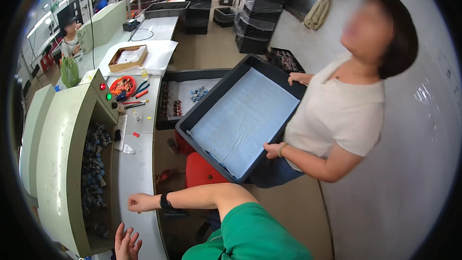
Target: Assembling, gluing, and organizing small figurines in a manufacturing environment.
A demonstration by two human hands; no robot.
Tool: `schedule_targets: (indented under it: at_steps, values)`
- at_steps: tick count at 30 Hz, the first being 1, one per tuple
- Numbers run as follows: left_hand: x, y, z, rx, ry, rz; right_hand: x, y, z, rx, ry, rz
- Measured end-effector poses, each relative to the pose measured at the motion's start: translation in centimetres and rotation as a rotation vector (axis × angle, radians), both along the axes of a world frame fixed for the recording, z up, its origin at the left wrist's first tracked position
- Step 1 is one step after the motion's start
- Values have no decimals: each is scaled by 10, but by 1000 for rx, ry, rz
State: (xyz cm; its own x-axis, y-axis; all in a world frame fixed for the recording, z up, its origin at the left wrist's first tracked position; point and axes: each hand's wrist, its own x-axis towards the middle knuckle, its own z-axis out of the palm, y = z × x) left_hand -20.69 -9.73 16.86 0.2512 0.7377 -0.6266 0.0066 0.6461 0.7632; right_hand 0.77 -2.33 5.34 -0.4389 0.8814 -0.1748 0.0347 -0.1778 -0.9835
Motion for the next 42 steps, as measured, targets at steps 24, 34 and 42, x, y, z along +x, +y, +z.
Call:
schedule_targets:
  at_steps: [24, 34, 42]
  values:
    - [-31, -43, -37, 110, -193, 296, 99, -210, -56, -158, -719, 283]
    - [-27, -41, -35, 203, -113, 99, 141, -214, -87, -345, -820, 255]
    - [-24, -41, -36, 209, -5, 10, 170, -223, -140, -228, -927, 217]
